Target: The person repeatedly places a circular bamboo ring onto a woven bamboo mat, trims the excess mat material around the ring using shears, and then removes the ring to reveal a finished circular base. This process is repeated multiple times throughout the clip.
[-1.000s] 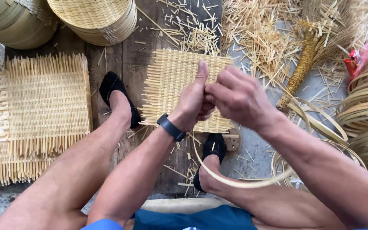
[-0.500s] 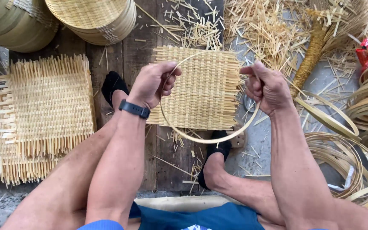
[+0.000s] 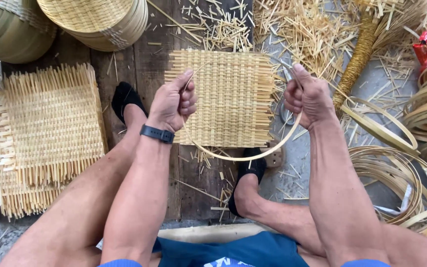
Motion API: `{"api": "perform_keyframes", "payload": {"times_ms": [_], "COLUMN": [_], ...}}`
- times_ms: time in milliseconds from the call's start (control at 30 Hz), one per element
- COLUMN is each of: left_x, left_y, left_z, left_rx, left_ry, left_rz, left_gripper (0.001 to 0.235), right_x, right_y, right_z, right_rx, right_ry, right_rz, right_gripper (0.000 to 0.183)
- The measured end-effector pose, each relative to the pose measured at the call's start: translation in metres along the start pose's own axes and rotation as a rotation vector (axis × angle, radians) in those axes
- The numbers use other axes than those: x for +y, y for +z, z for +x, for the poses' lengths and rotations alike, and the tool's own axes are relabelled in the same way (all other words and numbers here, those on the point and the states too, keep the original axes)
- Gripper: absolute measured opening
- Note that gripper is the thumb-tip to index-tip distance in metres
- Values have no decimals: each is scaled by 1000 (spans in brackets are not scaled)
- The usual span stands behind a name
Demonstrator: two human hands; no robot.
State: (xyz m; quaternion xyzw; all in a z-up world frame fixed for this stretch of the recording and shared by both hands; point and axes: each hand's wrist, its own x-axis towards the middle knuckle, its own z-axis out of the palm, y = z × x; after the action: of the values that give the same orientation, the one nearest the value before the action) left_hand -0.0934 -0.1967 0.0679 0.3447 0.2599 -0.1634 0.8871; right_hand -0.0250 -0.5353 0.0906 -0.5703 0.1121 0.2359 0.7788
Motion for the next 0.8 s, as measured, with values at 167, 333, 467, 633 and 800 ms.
{"api": "perform_keyframes", "payload": {"times_ms": [167, 333, 467, 633, 800], "left_x": [-18, -61, -76, -65, -55], "left_y": [1, -49, -89, -78, -62], "left_z": [3, 34, 50, 38, 38], "left_rx": [136, 390, 690, 767, 843], "left_ry": [162, 379, 680, 525, 348], "left_rz": [-217, -135, 790, 1317, 1297], "left_gripper": [27, 32, 24, 16, 16], "right_x": [5, 68, 99, 124, 124], "right_y": [35, 17, 5, -3, 1], "right_z": [-9, 24, 42, 51, 45], "right_rx": [179, 320, 376, 417, 459], "right_ry": [-51, -94, -157, -306, -322], "right_rz": [-178, -380, -717, -1066, -1050], "right_gripper": [17, 21, 23, 27, 22]}}
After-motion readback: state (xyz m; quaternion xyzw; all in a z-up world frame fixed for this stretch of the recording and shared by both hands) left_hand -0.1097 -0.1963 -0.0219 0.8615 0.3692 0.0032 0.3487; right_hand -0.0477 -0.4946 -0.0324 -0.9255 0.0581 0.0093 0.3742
